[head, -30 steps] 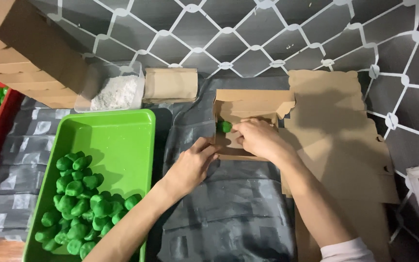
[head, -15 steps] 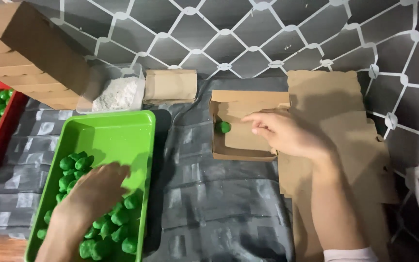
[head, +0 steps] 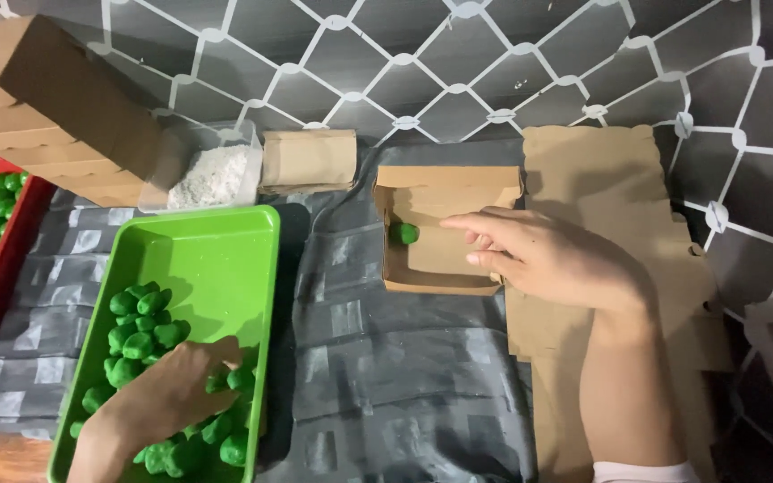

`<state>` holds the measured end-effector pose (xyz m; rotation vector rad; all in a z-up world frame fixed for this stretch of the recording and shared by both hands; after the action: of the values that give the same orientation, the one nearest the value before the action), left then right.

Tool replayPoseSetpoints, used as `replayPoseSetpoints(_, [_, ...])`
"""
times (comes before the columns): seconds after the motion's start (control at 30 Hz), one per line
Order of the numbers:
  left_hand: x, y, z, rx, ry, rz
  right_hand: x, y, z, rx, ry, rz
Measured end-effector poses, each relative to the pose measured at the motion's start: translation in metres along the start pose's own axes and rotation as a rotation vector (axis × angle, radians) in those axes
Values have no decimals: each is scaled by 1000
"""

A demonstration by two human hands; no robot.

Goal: Packing green dough balls into small cardboard boxes and closing them for storage or sale.

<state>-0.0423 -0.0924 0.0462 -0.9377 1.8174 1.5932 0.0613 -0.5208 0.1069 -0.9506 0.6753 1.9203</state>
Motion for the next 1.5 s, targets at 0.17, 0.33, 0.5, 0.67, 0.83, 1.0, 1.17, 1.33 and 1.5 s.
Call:
replayPoseSetpoints(0.17, [-31, 16, -31, -17, 113, -82, 3, 3, -2, -114, 19, -68])
replayPoseSetpoints(0.33, [-44, 11, -75, 376, 409, -376, 2, 3, 20, -58, -22, 54])
replayPoseSetpoints(0.5, [-15, -31, -123, 612, 1099, -509, 12, -2, 30, -239, -12, 73])
replayPoseSetpoints(0.67, [13, -72, -164, 628, 1378, -409, 19, -7, 46, -347, -270, 156])
replayPoseSetpoints(0.83, [25, -94, -176, 578, 1408, -367, 29, -28, 28, -186, -338, 141])
replayPoseSetpoints(1.0, [14, -88, -168, 570, 810, -676, 39, -38, -6, 39, -87, -76])
replayPoseSetpoints(1.17, [14, -92, -159, 584, 276, -919, 55, -59, -15, 57, 41, -124])
replayPoseSetpoints(1.33, [19, -97, -156, 627, 277, -915, 70, -65, -15, 114, 137, -146])
replayPoseSetpoints(1.5, [19, -98, -156, 624, 353, -884, 65, -68, -10, 140, 179, -81])
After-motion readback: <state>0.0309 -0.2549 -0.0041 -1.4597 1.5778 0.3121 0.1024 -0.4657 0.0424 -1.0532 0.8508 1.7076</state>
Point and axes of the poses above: each hand's wrist, its own y-axis away from the middle knuckle, its own x-axis out of the palm, z = x × y, the point moved 1 cm from there along -y, towards the middle knuckle, and after that the axes turned 6 degrees about -z, right-handed, at the moved point
